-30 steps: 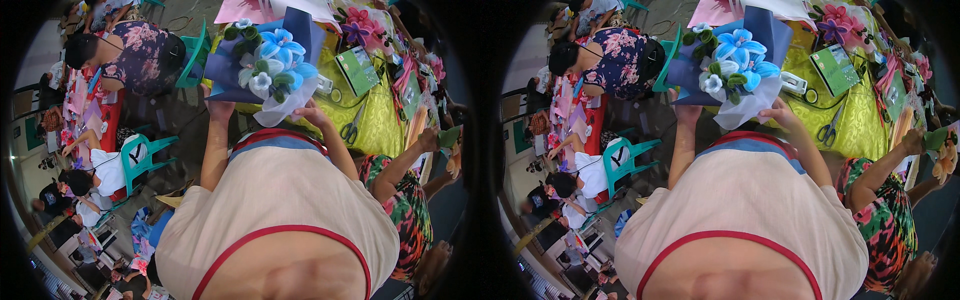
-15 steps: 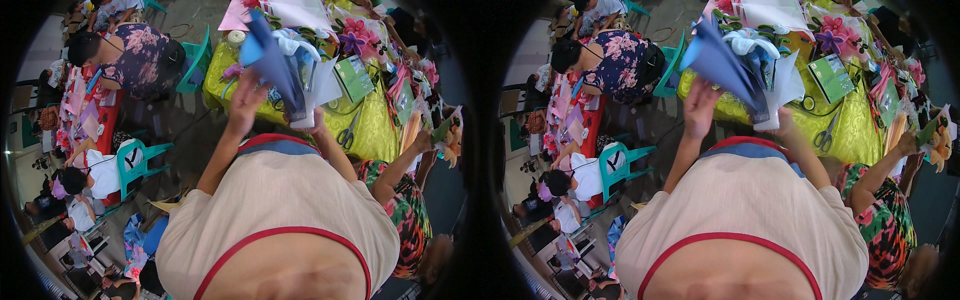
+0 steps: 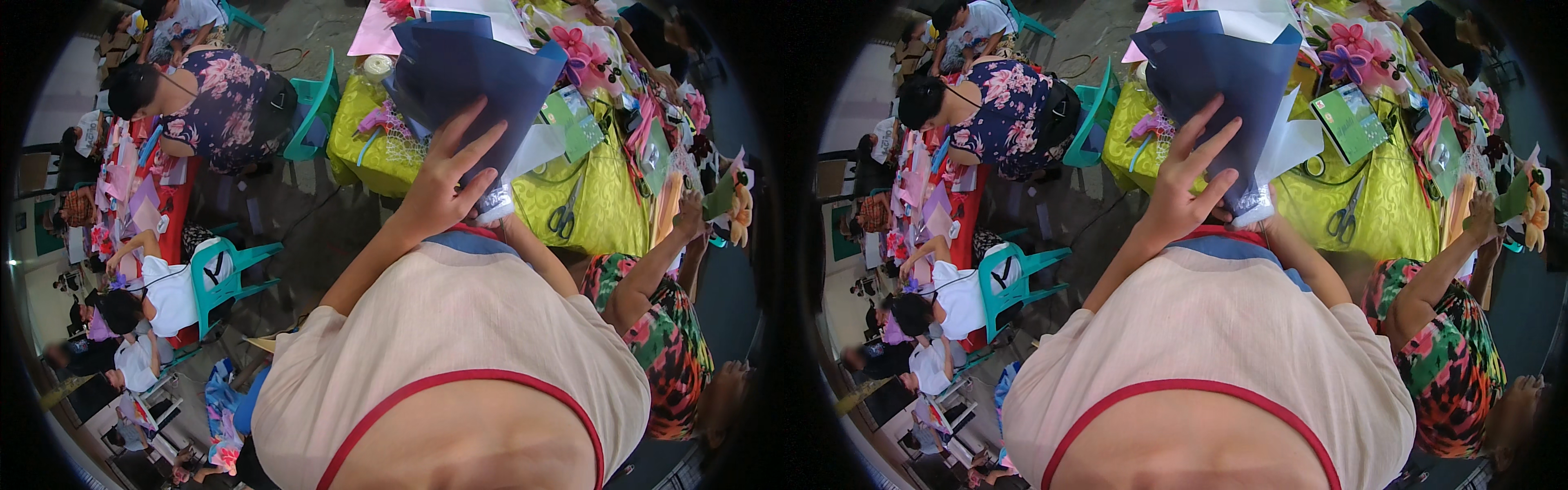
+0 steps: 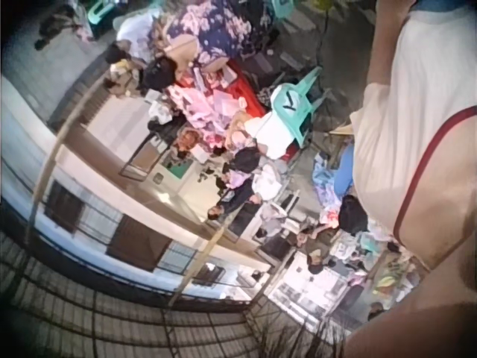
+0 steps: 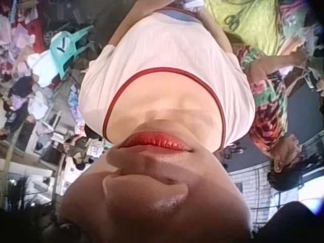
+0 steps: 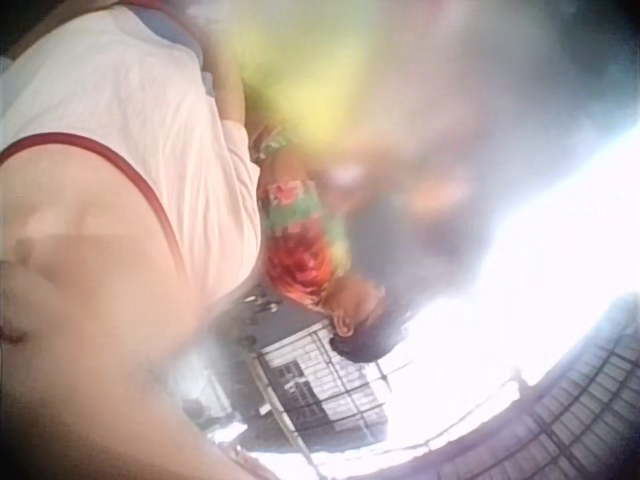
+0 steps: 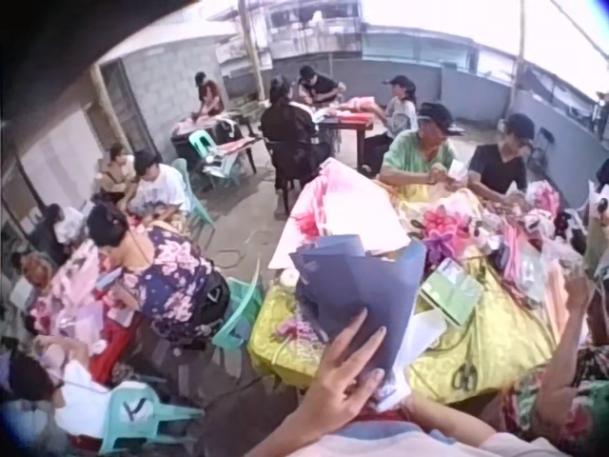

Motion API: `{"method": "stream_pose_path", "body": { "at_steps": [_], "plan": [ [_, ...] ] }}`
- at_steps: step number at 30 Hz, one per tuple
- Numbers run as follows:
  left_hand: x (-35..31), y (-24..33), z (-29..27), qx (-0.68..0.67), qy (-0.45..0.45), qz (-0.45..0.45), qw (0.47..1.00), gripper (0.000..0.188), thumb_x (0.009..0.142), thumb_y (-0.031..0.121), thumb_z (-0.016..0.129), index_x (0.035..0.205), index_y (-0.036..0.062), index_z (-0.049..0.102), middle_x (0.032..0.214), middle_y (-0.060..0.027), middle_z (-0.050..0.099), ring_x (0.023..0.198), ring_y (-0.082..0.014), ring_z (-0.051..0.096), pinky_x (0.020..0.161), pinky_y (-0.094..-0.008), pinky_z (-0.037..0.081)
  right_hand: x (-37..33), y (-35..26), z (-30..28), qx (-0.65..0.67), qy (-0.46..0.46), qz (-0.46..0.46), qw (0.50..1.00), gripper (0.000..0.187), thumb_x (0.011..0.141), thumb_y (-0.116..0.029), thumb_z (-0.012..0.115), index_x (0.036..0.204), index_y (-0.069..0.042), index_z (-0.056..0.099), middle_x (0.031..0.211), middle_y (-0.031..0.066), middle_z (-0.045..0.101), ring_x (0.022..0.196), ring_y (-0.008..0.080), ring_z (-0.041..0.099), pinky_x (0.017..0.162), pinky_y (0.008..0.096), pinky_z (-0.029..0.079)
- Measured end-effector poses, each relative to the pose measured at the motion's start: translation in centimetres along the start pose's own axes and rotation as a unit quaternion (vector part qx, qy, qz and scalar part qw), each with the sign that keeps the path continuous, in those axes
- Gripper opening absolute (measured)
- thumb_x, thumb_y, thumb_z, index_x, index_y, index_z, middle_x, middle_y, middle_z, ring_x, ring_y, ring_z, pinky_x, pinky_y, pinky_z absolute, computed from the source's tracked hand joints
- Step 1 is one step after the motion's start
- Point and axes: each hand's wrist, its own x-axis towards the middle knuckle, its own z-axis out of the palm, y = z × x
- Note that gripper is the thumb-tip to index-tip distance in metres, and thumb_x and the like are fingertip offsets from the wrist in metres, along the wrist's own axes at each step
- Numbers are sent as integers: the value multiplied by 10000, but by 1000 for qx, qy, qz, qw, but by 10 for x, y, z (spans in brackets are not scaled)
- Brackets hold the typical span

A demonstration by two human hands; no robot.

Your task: The person assembles a bouquet of artificial flowers by wrapping them in multiple layers of blue and white decorative paper and securing the wrap with tape.

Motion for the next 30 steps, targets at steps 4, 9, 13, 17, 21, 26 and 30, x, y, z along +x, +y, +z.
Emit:
{"method": "stream_pose_path", "body": {
  "at_steps": [4, 9, 13, 17, 21, 26, 30],
  "plan": [
    [-4, -3, -5, 6, 25, 7, 1000, 442, 724, 41, 575, 1156, 62, 486, 1241, -169, 377, 1144, -327, 361, 939, -383, 298, -1, 1, 10, 2, -7, -20, 1000, 560, 794, -476, 363, 1187, -78, 399, 1002, 207, 502, 749, 380, 507, 542, 473, 459],
    [-21, -25, 0, -206, 216, -76, 951, 314, 831, 173, 457, 1123, 61, 482, 1152, -132, 454, 1087, -275, 413, 921, -361, 313, 1, -6, 5, -75, -89, -24, 993, 615, 767, -576, 364, 1153, -103, 433, 1058, 168, 515, 816, 359, 533, 585, 492, 467],
    [-34, -51, -18, -576, 285, -221, 734, 414, 875, 421, 318, 1079, 107, 495, 1072, -61, 516, 988, -207, 479, 871, -347, 356, -6, -21, -4, -136, 201, -67, 968, 636, 759, -598, 355, 1146, -100, 438, 1048, 153, 523, 864, 317, 533, 684, 453, 464],
    [-49, -83, -41, -673, 189, -193, 688, 541, 853, 547, 269, 1167, 141, 438, 1103, 6, 492, 1015, -157, 446, 886, -328, 331, -14, -31, -3, -241, 177, -103, 949, 602, 755, -541, 391, 1153, -91, 428, 1056, 148, 520, 879, 304, 530, 705, 442, 458],
    [-30, -59, -41, -659, 248, -252, 664, 608, 818, 587, 308, 1193, 125, 434, 1165, -37, 485, 1044, -209, 458, 887, -373, 348, -18, -40, -6, -340, 173, -123, 916, 574, 751, -484, 426, 1161, -82, 418, 1064, 143, 517, 894, 290, 527, 725, 430, 452],
    [-23, -49, -49, -597, 234, -217, 736, 682, 830, 572, 300, 1294, 72, 291, 1278, -52, 377, 1156, -185, 362, 957, -339, 271, -17, -45, -4, -460, 164, -122, 864, 549, 746, -412, 471, 1170, -70, 406, 1074, 136, 513, 913, 273, 523, 751, 416, 444],
    [-21, -44, -52, -590, 220, -199, 751, 696, 831, 571, 295, 1296, 53, 283, 1307, -67, 344, 1187, -200, 332, 986, -346, 233, -18, -50, -5, -534, 157, -118, 822, 537, 742, -355, 507, 1177, -61, 396, 1081, 131, 510, 929, 259, 520, 772, 404, 438]
  ]
}}
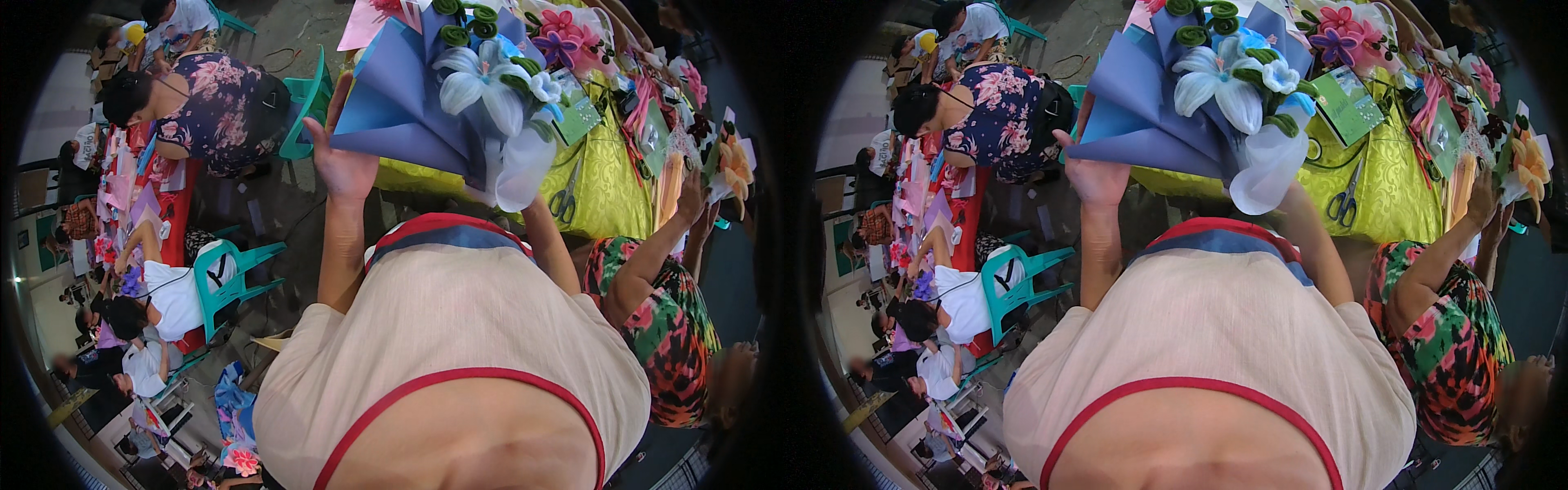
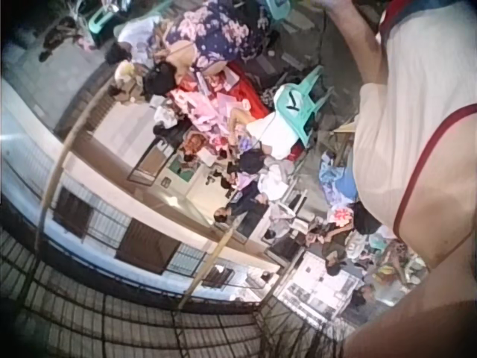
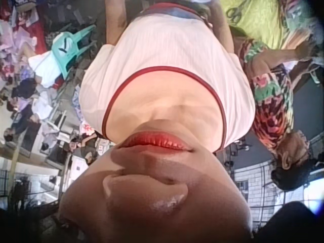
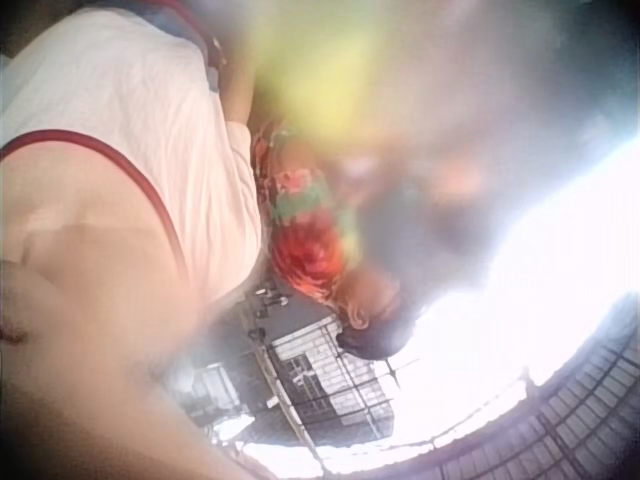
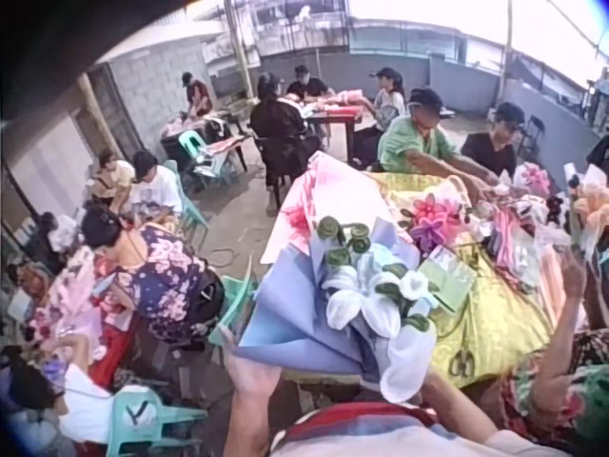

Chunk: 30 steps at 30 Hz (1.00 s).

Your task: The person assembles a bouquet of artificial flowers by wrapping them in multiple layers of blue and white decorative paper and securing the wrap with tape.

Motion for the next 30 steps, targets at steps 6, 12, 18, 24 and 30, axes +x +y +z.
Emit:
{"method": "stream_pose_path", "body": {
  "at_steps": [6, 12, 18, 24, 30],
  "plan": [
    [-2, 1, -2, 5, 14, -13, 1000, 701, 826, 584, 281, 1296, 65, 288, 1310, -71, 338, 1194, -204, 321, 989, -368, 225, -4, 2, -7, -95, -14, -23, 995, 535, 736, -269, 561, 1189, -47, 382, 1093, 123, 506, 952, 238, 515, 803, 387, 428],
    [-9, 2, -10, 12, 28, -15, 999, 696, 827, 585, 276, 1301, 76, 278, 1308, -66, 340, 1192, -210, 325, 980, -386, 242, -10, 8, -9, -101, -33, -26, 994, 552, 730, -183, 614, 1200, -33, 367, 1105, 115, 501, 974, 218, 510, 834, 370, 419],
    [-14, -11, -31, -29, 101, -54, 993, 657, 831, 577, 283, 1263, 84, 338, 1265, -69, 390, 1156, -218, 367, 969, -386, 263, -9, 3, -3, 42, -44, 56, 997, 585, 673, -44, 637, 1186, 7, 361, 1118, 110, 494, 1021, 215, 494, 872, 348, 390],
    [-11, -50, -85, -108, 22, -77, 991, 510, 842, 447, 356, 1205, 93, 405, 1236, -71, 423, 1136, -237, 393, 982, -387, 254, 2, -7, 23, 25, -56, 90, 994, 618, 659, -71, 668, 1192, -6, 363, 1119, 96, 490, 1038, 201, 472, 887, 325, 356],
    [-3, -103, -130, -183, 138, -147, 962, 439, 845, 378, 326, 1156, 98, 459, 1169, -87, 479, 1106, -275, 427, 951, -437, 307, 40, 10, 46, -42, -47, 127, 990, 653, 670, -120, 665, 1231, -29, 342, 1126, 86, 476, 1054, 186, 442, 894, 303, 329]
  ]
}}
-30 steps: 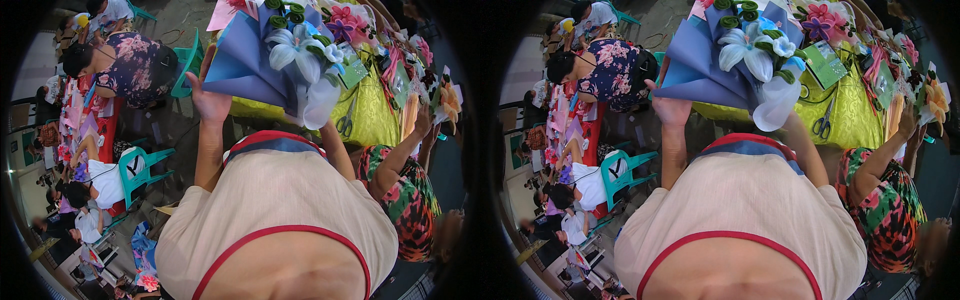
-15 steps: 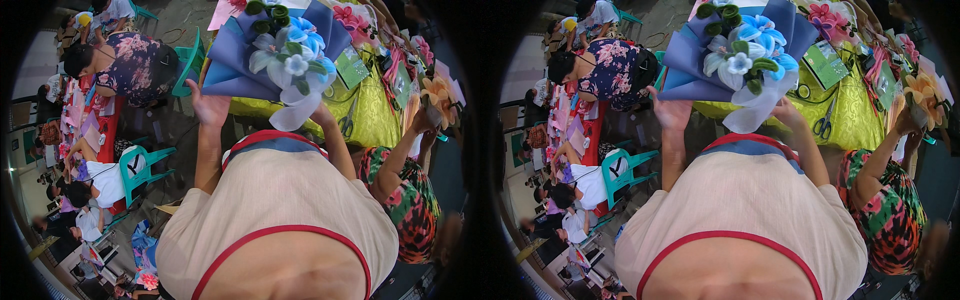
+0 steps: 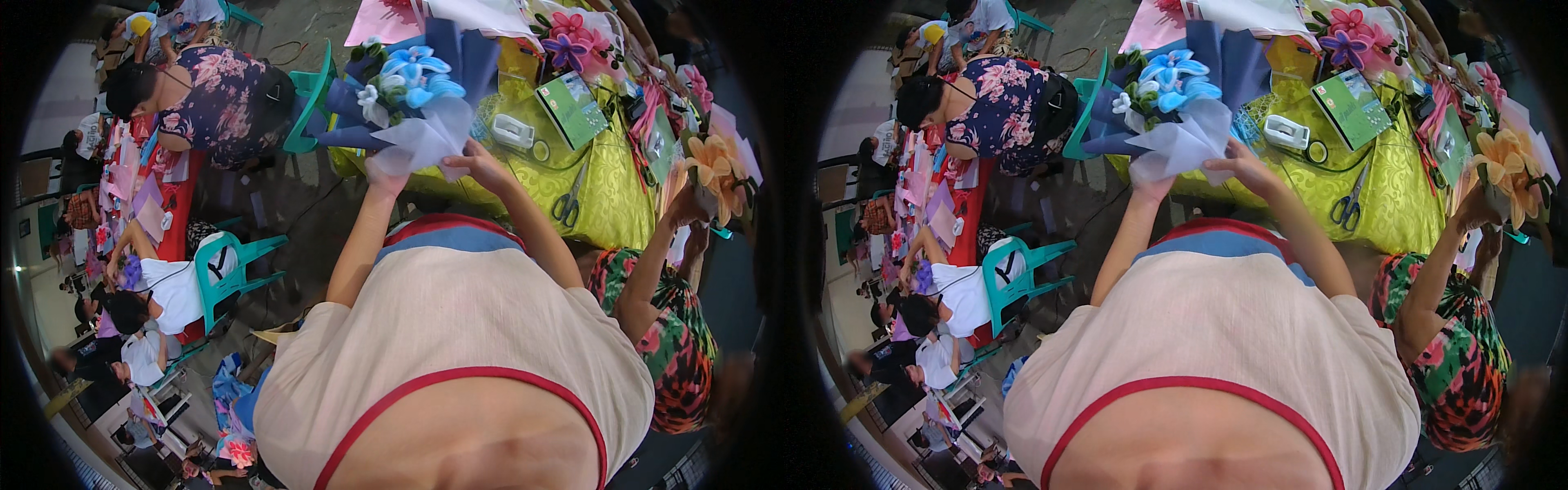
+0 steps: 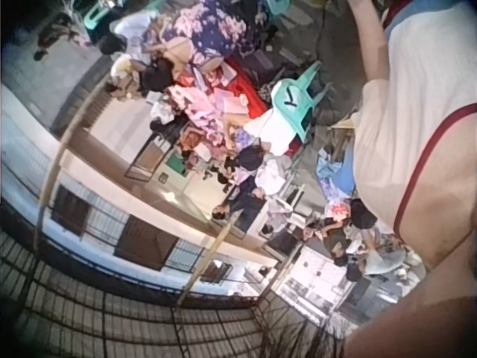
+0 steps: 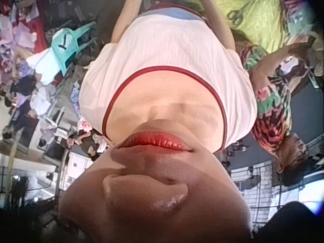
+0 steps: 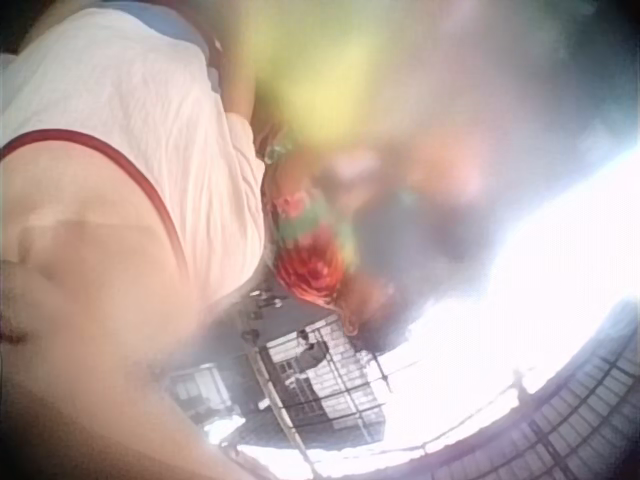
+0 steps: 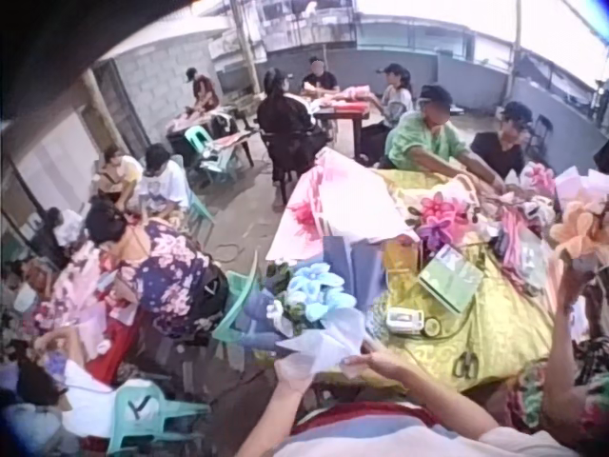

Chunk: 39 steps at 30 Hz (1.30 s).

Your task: The person assembles a bouquet of artificial flowers by wrapping them in multiple layers of blue and white decorative paper and securing the wrap with tape.

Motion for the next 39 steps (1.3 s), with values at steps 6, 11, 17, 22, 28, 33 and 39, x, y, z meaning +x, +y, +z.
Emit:
{"method": "stream_pose_path", "body": {
  "at_steps": [6, 11, 17, 22, 28, 33, 39],
  "plan": [
    [18, -4, -39, 26, 51, 28, 998, 414, 834, 375, 364, 1153, 125, 453, 1164, -82, 474, 1096, -278, 424, 939, -443, 320, 38, 18, -5, -9, 21, 51, 998, 604, 686, -207, 665, 1189, -35, 378, 1049, 83, 504, 887, 160, 523, 724, 288, 427],
    [11, -8, -44, 31, 184, -4, 982, 413, 828, 374, 364, 1152, 132, 452, 1190, -87, 455, 1121, -285, 398, 927, -452, 327, 42, 29, -15, -26, 43, 100, 994, 607, 691, -303, 670, 1147, -14, 393, 1009, 92, 512, 837, 157, 536, 638, 278, 445],
    [-12, -17, -68, 54, 139, -51, 987, 377, 831, 287, 376, 1177, 146, 421, 1176, -44, 463, 1091, -233, 431, 917, -432, 332, 40, 38, -16, -97, 79, 65, 990, 766, 664, -372, 694, 1204, 32, 330, 1035, 112, 510, 870, 167, 529, 646, 263, 442],
    [-25, -25, -68, 130, 102, -123, 979, 401, 772, 133, 465, 1169, 147, 413, 1153, -36, 477, 1072, -215, 450, 901, -409, 369, 31, 22, -6, -104, 81, 78, 988, 712, 675, -359, 686, 1185, 22, 365, 1066, 119, 495, 941, 189, 500, 754, 297, 416],
    [-24, -35, -47, 195, 38, -155, 968, 417, 773, 69, 473, 1177, 149, 409, 1133, -41, 482, 1055, -193, 461, 888, -379, 393, 28, 21, -8, -21, 63, 98, 993, 751, 664, -249, 710, 1243, 4, 303, 1143, 127, 462, 1028, 216, 467, 826, 326, 393],
    [-19, -36, -48, 322, 17, -159, 933, 382, 822, 194, 508, 1186, 131, 412, 1140, -42, 483, 1054, -173, 462, 888, -358, 388, 18, 35, -12, 72, 22, 40, 996, 767, 647, -130, 707, 1267, -17, 271, 1216, 121, 393, 1135, 224, 368, 947, 326, 275],
    [-18, -37, -42, 304, 44, -73, 949, 472, 805, 342, 524, 1191, 96, 410, 1156, -71, 473, 1056, -212, 464, 908, -391, 369, -3, 38, -22, 118, -1, 36, 992, 809, 628, -60, 696, 1293, -39, 236, 1232, 113, 385, 1147, 222, 363, 955, 320, 278]
  ]
}}
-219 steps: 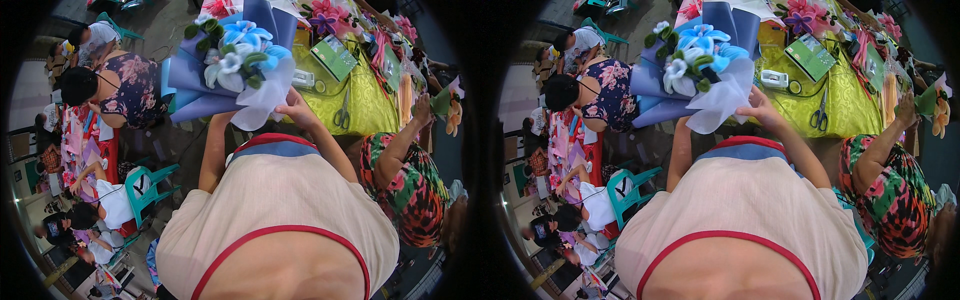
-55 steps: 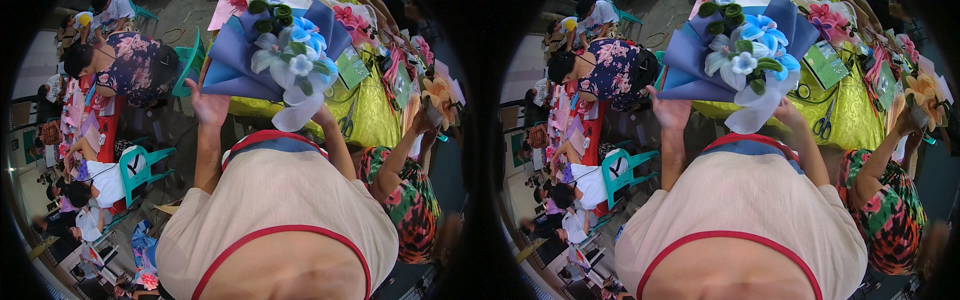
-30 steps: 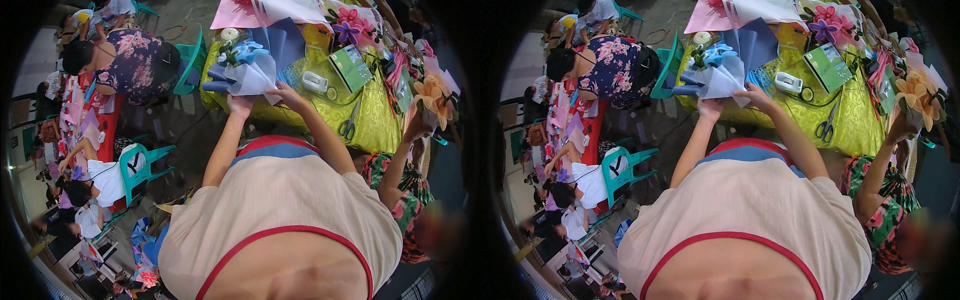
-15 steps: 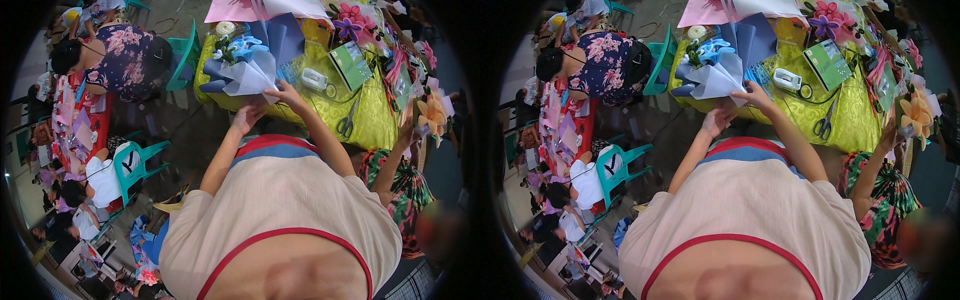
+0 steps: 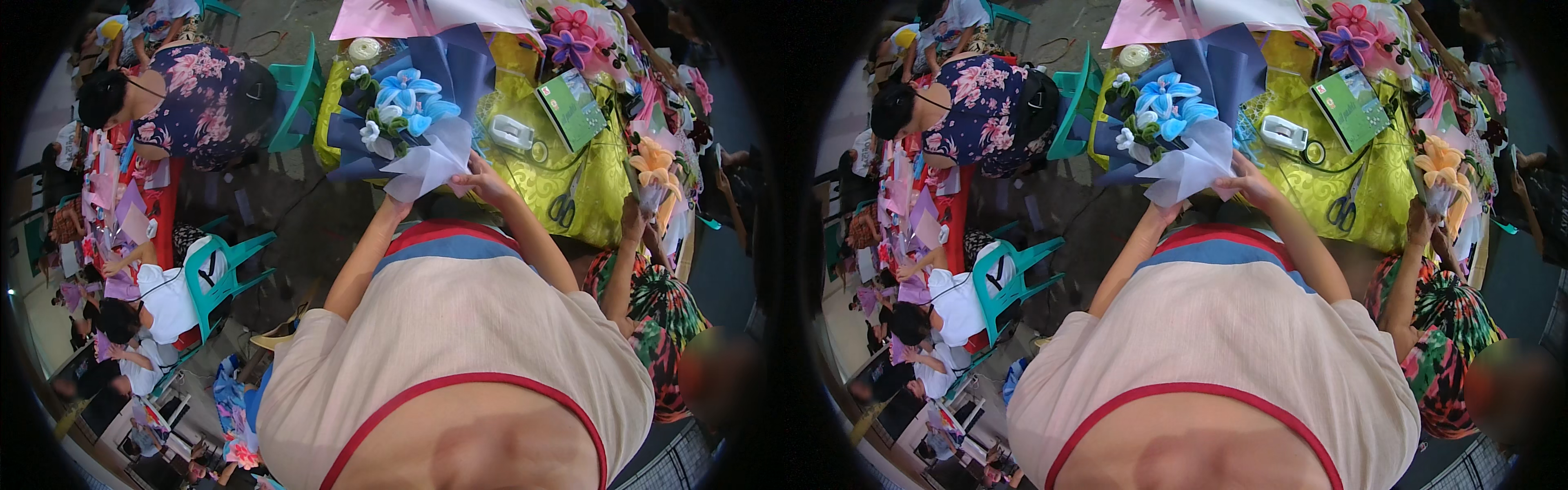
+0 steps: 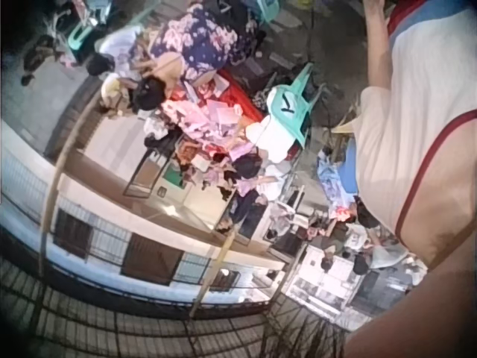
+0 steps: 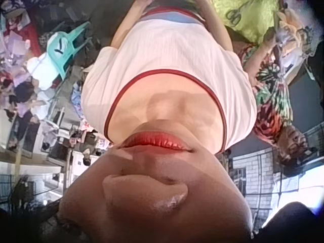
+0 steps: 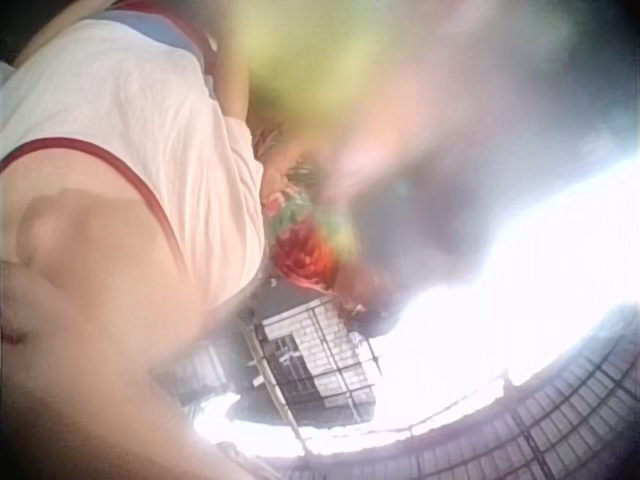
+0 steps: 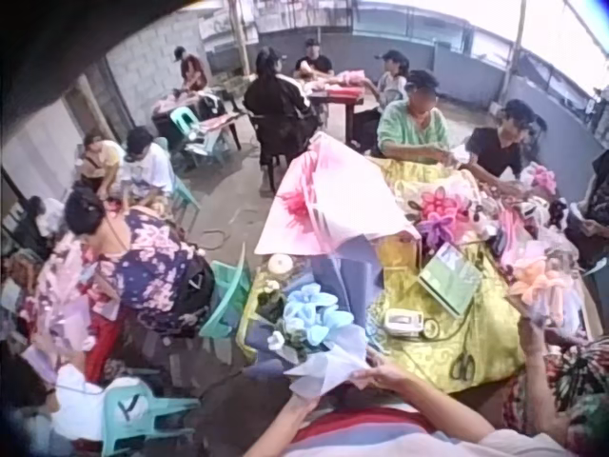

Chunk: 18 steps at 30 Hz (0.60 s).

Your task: The person assembles a bouquet of artificial flowers by wrapping them in multiple layers of blue and white decorative paper and securing the wrap with tape.

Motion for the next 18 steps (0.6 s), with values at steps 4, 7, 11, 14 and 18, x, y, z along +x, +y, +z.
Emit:
{"method": "stream_pose_path", "body": {
  "at_steps": [4, 7, 11, 14, 18],
  "plan": [
    [1, -2, -9, -112, 20, 77, 991, 438, 822, 325, 474, 1178, 75, 420, 1165, -95, 470, 1067, -242, 464, 932, -399, 349, -9, -7, 4, 2, 25, 5, 1000, 831, 622, -51, 696, 1304, -49, 221, 1232, 112, 388, 1141, 222, 372, 945, 321, 294],
    [4, 11, -10, -194, -23, 34, 980, 376, 873, 308, 353, 1162, 85, 445, 1150, -95, 489, 1071, -254, 465, 921, -387, 365, -14, -12, 7, -23, 45, -17, 999, 796, 624, -67, 692, 1278, -35, 240, 1190, 88, 405, 1112, 203, 390, 937, 312, 311],
    [-3, 33, 14, -281, 5, 37, 959, 403, 857, 344, 350, 1148, 88, 457, 1141, -101, 496, 1060, -269, 471, 925, -417, 355, -11, -10, 5, -55, 58, -63, 995, 822, 613, -31, 692, 1290, -41, 225, 1212, 86, 392, 1121, 206, 386, 933, 314, 317],
    [-6, 38, 21, -306, -16, 37, 951, 426, 849, 371, 353, 1150, 87, 454, 1126, -101, 503, 1056, -272, 472, 922, -431, 357, -7, -15, 14, -74, 54, -85, 992, 842, 605, 11, 685, 1298, -51, 210, 1224, 82, 382, 1126, 204, 382, 936, 313, 319],
    [-4, 36, 21, -268, -66, 74, 958, 439, 845, 385, 375, 1153, 80, 444, 1117, -99, 501, 1065, -263, 461, 912, -429, 371, -6, -21, 25, -115, 57, -110, 986, 844, 611, 52, 665, 1299, -67, 190, 1226, 77, 376, 1123, 200, 381, 920, 307, 344]
  ]
}}
